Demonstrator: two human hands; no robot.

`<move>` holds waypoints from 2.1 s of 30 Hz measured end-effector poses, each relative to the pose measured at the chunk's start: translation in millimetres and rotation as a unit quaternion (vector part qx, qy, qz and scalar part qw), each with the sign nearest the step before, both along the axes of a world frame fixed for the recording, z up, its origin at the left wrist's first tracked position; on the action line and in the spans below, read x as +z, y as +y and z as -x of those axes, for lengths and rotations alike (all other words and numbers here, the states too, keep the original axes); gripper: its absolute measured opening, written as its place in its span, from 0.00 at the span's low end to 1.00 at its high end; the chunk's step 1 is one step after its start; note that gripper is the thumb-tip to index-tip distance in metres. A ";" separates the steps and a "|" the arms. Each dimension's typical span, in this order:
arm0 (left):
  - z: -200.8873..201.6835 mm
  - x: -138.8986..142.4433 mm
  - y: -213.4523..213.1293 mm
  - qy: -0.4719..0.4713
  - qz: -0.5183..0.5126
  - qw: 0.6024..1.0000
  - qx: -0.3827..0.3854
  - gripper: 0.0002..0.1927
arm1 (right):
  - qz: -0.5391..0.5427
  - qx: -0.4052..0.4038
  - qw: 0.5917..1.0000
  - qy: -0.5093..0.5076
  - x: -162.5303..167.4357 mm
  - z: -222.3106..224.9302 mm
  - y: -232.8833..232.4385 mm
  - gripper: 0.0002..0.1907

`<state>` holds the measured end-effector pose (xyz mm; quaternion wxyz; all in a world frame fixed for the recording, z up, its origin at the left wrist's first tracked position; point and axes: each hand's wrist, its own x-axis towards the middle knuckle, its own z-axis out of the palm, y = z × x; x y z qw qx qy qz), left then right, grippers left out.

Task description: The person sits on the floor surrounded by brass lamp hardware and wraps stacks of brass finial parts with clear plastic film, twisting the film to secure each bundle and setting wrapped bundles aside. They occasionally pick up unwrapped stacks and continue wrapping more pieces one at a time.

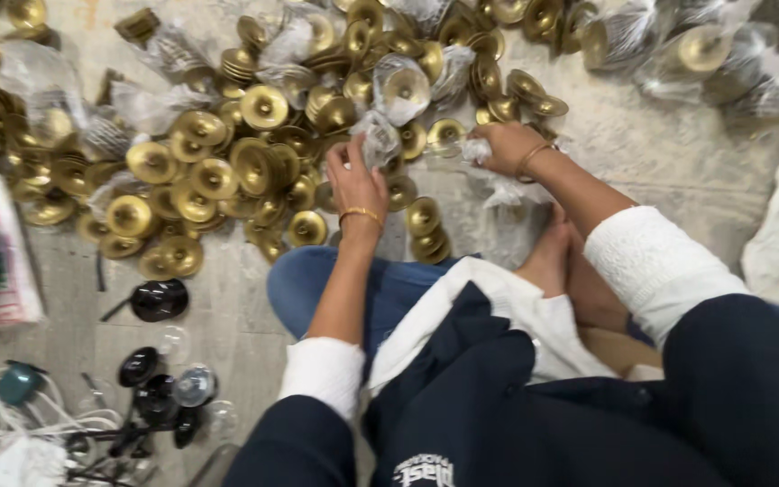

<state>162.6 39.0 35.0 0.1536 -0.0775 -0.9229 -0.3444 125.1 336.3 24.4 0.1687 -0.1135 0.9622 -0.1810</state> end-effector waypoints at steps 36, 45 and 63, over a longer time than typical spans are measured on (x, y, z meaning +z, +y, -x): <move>-222.1 34.4 103.7 -0.383 0.260 0.761 -0.454 0.25 | -0.250 0.140 0.901 -0.327 112.6 -97.3 162.7 0.28; -140.3 22.7 88.5 -0.405 0.138 0.863 -0.268 0.17 | 0.075 0.022 0.994 0.079 54.9 -35.3 40.9 0.23; -100.6 132.6 -157.6 -0.236 0.129 0.959 0.090 0.31 | 0.276 -0.013 0.959 0.065 59.9 -37.0 -87.3 0.22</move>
